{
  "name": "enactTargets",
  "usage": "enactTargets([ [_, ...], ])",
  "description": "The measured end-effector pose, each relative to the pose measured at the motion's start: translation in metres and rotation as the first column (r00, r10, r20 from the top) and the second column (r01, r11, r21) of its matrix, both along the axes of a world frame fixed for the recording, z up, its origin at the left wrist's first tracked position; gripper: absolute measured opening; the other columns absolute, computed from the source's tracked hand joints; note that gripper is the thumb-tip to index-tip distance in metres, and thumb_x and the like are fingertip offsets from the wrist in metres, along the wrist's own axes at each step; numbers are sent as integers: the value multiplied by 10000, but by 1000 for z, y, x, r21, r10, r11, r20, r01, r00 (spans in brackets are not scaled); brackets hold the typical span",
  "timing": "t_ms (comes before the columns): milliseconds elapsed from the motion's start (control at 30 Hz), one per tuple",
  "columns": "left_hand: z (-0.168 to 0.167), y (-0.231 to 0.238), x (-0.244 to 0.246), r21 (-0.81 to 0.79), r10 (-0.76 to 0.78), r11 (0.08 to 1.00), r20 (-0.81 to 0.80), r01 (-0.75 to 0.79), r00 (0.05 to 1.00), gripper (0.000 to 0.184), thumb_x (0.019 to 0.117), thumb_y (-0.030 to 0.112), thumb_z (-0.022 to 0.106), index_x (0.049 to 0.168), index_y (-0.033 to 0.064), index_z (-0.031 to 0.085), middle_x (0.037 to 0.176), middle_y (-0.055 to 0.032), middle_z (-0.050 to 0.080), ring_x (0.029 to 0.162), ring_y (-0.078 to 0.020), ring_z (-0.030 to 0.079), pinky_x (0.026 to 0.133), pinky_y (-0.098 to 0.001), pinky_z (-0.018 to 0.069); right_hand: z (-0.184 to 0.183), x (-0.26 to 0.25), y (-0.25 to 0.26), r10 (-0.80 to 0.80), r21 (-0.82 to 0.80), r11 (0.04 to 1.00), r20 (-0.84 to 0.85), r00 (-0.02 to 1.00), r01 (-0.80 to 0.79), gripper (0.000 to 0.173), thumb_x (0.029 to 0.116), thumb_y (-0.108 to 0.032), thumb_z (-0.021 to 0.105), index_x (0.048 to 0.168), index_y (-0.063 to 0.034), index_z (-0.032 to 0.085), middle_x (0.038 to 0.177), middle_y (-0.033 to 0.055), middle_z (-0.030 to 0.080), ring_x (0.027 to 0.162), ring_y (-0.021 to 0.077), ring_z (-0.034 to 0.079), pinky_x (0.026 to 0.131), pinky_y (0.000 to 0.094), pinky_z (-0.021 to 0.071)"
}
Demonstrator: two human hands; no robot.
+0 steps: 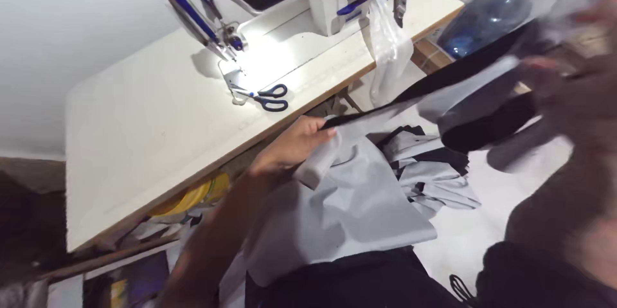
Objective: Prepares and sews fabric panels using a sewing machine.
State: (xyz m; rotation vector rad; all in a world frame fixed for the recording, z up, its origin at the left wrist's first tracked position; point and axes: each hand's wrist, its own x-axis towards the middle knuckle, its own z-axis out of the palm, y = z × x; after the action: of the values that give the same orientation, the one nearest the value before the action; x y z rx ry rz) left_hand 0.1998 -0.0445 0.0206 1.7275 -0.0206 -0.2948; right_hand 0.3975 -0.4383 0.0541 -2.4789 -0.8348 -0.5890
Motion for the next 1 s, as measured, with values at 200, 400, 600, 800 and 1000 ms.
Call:
enactTargets([
  [200, 3, -81, 64, -317, 243, 908, -130, -272, 961, 269, 1106, 217, 451, 1105, 26, 641, 895, -78, 707, 794, -135, 702, 733, -313, 612, -31, -143, 99, 287, 225, 941, -128, 949, -254, 1116, 820, -862, 538, 1438, 67, 520, 1026, 173, 748, 732, 179, 684, 602, 394, 557],
  [400, -7, -93, 99, -228, 122, 963, -104, -143, 987, 215, 1100, 168, 456, 1094, 18, 610, 917, -74, 706, 815, -140, 717, 740, -318, 625, -96, -116, 105, 15, 421, 907, -19, 1000, -6, 263, 945, -35, 589, 1144, 13, 754, 995, 158, 779, 862, 200, 759, 746, 349, 607],
  [600, -105, -40, 144, 737, -225, 552, -319, 390, 921, 472, 1056, 434, 525, 1288, 40, 641, 1121, -206, 705, 1085, -379, 677, 979, -641, 496, -110, -63, 38, -133, 555, 810, -146, 980, 192, 171, 1010, -88, 630, 955, 56, 702, 853, 64, 726, 786, 24, 684, 742, 229, 574],
  [800, -166, -46, 174, 602, -273, 350, -667, 718, 693, 535, 960, 281, 704, 1363, -38, 555, 1276, -295, 621, 1218, -477, 586, 997, -717, 429, -133, -45, 18, -119, 549, 801, -244, 962, 238, 207, 1028, -133, 612, 961, 42, 699, 851, 19, 717, 770, -29, 657, 731, 181, 554],
  [1000, -167, -51, 177, 606, -183, 244, -738, 757, 649, 469, 950, 324, 725, 1178, -77, 639, 1236, -290, 638, 1213, -461, 597, 1007, -671, 453, -180, -32, 35, -117, 407, 869, -386, 915, 283, 268, 1041, -220, 605, 980, 8, 730, 837, 80, 724, 742, 60, 676, 710, 262, 557],
])
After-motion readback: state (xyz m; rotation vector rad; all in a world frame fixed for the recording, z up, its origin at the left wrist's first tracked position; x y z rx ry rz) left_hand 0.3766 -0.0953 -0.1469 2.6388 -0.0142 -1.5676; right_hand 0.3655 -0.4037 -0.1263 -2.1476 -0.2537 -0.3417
